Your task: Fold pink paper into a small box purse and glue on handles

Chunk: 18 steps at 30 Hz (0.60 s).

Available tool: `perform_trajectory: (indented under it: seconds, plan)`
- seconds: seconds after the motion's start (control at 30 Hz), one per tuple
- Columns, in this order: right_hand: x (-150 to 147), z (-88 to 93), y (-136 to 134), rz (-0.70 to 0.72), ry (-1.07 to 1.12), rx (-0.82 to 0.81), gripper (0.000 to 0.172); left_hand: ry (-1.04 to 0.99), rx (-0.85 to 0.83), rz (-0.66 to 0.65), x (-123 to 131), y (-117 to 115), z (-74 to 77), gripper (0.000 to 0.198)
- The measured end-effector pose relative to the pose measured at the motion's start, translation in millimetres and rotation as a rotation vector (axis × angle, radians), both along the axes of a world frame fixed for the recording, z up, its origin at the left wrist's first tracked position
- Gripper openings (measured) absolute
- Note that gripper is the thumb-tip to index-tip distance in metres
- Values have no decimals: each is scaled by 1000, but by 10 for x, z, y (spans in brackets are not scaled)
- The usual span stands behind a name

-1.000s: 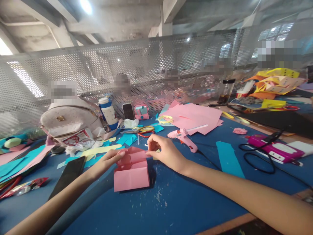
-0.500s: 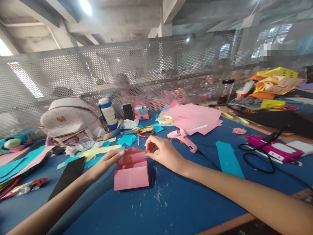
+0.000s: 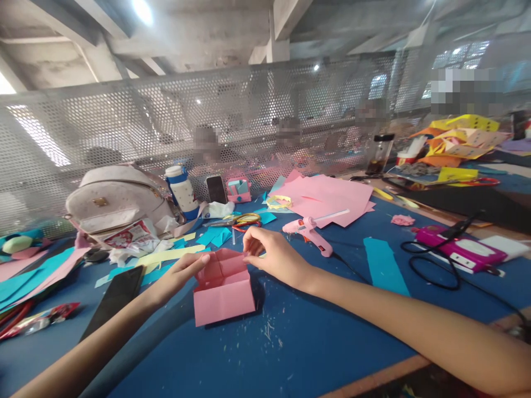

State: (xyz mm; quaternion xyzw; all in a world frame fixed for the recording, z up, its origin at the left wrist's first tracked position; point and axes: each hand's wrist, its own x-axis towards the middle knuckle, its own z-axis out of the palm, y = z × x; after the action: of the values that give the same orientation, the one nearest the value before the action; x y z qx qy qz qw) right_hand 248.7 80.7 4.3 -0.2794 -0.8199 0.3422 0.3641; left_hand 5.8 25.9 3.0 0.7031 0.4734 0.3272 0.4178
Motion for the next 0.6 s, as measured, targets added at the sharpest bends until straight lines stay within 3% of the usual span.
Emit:
perform_trajectory:
  seconds: [0.1,0.23,0.37,0.6]
  plan:
    - [-18,48,0,4,-37,3,21,0,13,2,6,15,-40,49]
    - [-37,64,6,10,-56,25,20,-38,17,100,57,20,-95,49]
    - [-14,-45,36,15,43,88,7,-85,6,155,90,14,-128,49]
    - [20,-243,77,66,14,52,13,-104,-8,161,91,18,-137,51]
